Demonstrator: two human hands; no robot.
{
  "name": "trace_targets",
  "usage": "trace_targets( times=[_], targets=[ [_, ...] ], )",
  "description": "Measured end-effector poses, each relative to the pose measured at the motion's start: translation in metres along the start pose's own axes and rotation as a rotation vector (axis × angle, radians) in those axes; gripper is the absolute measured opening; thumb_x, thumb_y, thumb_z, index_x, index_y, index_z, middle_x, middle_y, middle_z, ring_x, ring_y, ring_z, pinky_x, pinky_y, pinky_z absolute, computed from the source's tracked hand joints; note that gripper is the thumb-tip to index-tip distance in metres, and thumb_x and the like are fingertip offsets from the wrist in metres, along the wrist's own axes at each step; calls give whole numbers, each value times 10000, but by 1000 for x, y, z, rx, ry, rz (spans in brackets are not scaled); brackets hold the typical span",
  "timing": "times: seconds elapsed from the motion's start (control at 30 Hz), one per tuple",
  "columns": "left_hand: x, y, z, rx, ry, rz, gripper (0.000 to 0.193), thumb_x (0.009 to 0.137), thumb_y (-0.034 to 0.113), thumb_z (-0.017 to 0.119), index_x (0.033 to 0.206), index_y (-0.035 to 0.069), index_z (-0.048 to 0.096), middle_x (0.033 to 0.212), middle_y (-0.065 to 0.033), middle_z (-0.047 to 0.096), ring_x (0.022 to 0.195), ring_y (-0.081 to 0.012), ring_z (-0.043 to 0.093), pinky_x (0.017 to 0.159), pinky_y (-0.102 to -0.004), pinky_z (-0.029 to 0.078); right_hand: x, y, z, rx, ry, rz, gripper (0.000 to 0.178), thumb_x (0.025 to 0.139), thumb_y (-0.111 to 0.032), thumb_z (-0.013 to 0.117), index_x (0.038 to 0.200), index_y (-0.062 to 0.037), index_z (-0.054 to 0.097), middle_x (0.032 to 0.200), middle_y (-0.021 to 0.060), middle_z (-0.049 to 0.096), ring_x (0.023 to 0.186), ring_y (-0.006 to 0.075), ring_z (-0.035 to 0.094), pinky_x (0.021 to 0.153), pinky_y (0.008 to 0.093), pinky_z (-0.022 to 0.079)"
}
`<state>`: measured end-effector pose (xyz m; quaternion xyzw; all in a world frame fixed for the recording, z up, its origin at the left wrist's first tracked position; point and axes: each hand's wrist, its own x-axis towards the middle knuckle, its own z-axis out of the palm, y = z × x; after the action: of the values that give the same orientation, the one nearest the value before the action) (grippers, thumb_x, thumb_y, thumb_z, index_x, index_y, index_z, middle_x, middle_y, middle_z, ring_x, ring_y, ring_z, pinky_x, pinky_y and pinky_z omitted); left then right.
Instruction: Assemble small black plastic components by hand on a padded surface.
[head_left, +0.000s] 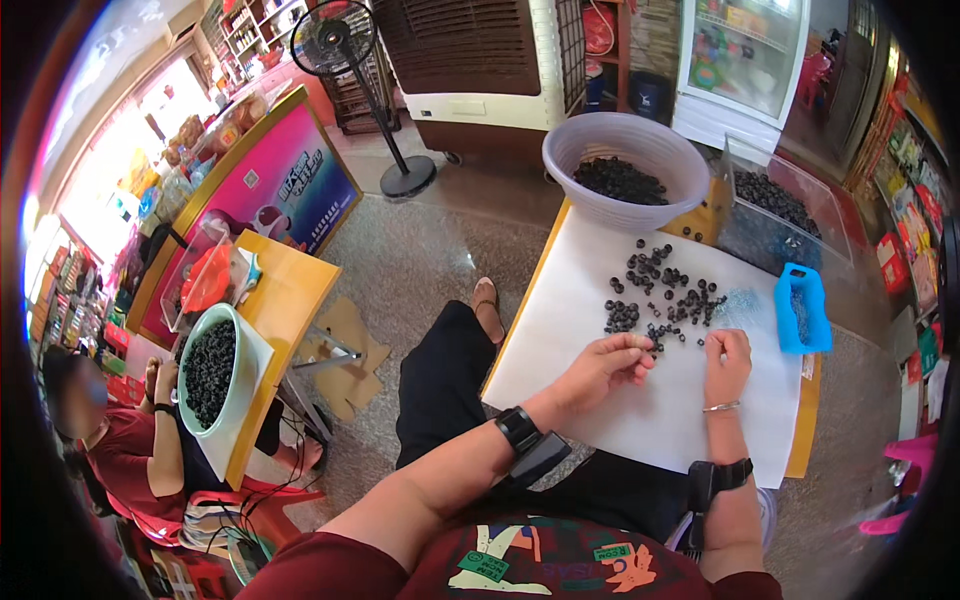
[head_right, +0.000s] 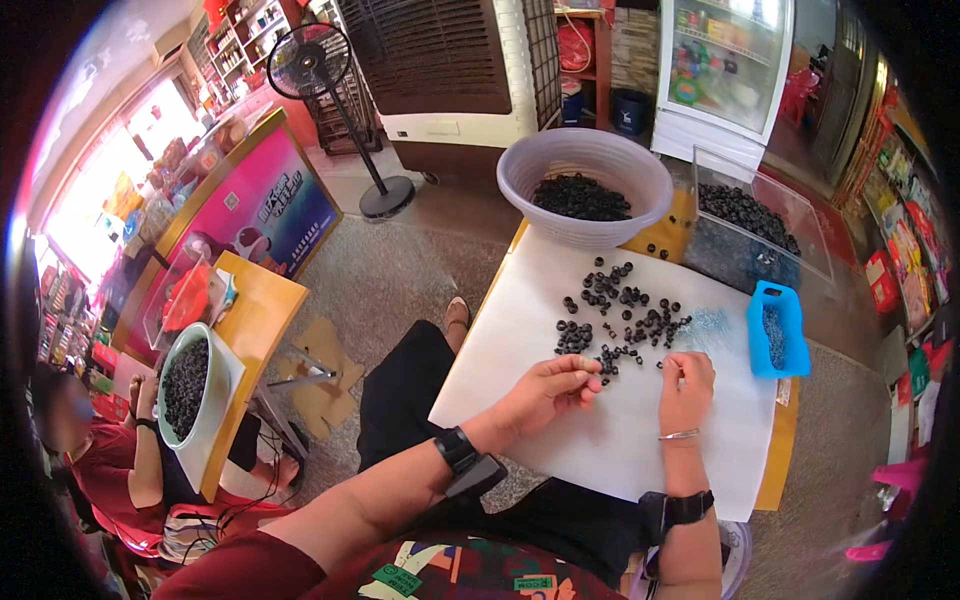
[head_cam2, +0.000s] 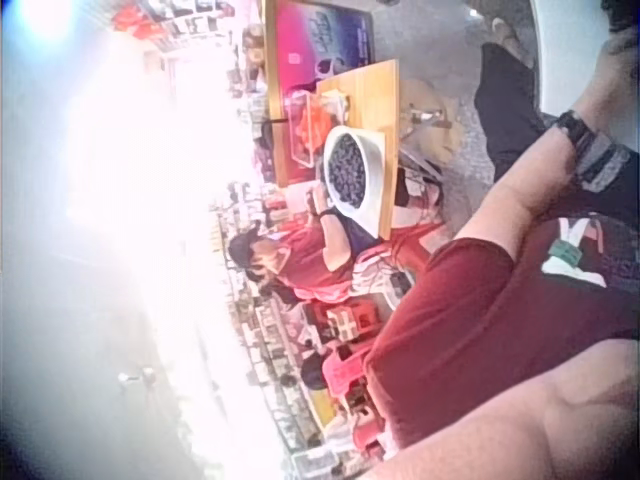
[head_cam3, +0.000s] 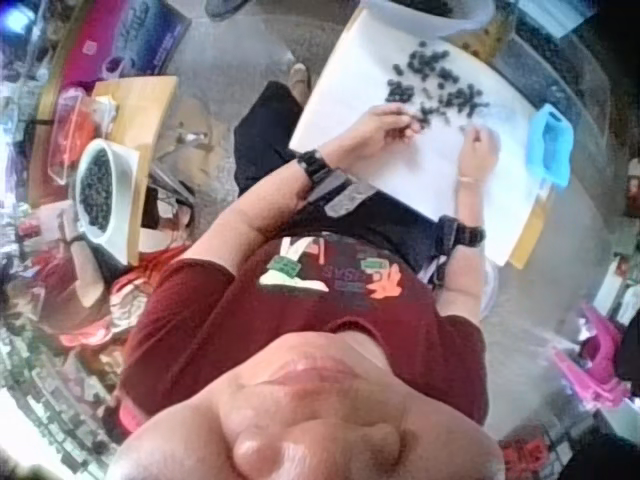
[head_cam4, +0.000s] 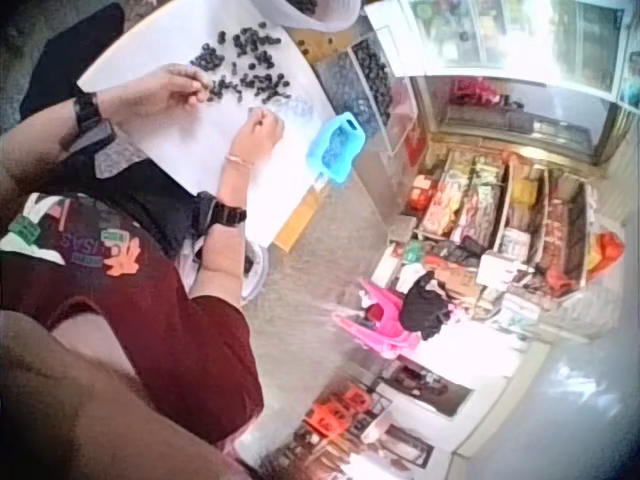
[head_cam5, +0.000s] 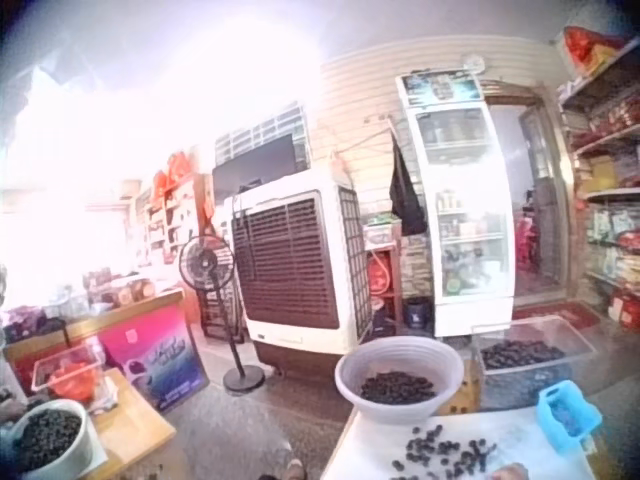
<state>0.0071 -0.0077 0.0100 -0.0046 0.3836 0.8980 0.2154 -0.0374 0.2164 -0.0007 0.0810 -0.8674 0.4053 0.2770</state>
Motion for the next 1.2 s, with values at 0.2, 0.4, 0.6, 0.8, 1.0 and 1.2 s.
trace_targets(
  times=[0.2, 0.4, 0.6, 0.8, 1.0, 1.2],
  targets=[
    [-1, 1, 0, -32, 30, -5, 208, 933, 85, 496, 1127, 21, 535, 937, -55, 605, 794, -120, 571, 764, -263, 487, -1, -5, -1, 88, 20, -27, 31, 789, -46, 621, 776, -50, 594, 839, 82, 572, 765, 226, 528, 694, 323, 433],
    [2, 3, 3, -54, 47, -11, 225, 919, 55, 496, 1135, -4, 517, 941, -92, 595, 794, -143, 577, 761, -282, 486, -2, -18, -6, 109, -7, -77, 47, 763, -42, 621, 773, -76, 592, 814, 61, 570, 794, 239, 538, 737, 355, 395],
    [0, 5, 5, -62, 79, -16, 231, 914, 79, 508, 1138, 29, 537, 935, -95, 594, 775, -142, 572, 750, -298, 472, 0, -25, -12, 153, -1, -128, 45, 754, -49, 618, 783, -75, 596, 815, 64, 566, 800, 254, 535, 722, 370, 384],
    [1, 5, 5, -64, 87, -37, 233, 911, 91, 519, 1136, 32, 532, 932, -82, 592, 789, -142, 569, 756, -295, 473, 0, -29, -15, 203, -44, -148, 52, 761, -52, 621, 806, -64, 597, 818, 67, 563, 792, 258, 536, 717, 366, 385],
    [0, 7, 1, -112, 69, -44, 228, 909, 92, 524, 1130, 37, 530, 951, -75, 600, 807, -145, 573, 771, -299, 479, 0, -32, -15, 233, -88, -126, 55, 765, -45, 620, 813, -62, 599, 819, 65, 566, 794, 252, 541, 714, 368, 387],
    [7, 12, 4, -105, 63, -85, 233, 904, 121, 545, 1128, 58, 536, 950, -63, 588, 814, -135, 562, 769, -295, 472, 2, -33, -14, 227, -112, -116, 53, 765, -36, 617, 805, -61, 594, 808, 65, 562, 789, 251, 538, 714, 362, 387]
  ],
)
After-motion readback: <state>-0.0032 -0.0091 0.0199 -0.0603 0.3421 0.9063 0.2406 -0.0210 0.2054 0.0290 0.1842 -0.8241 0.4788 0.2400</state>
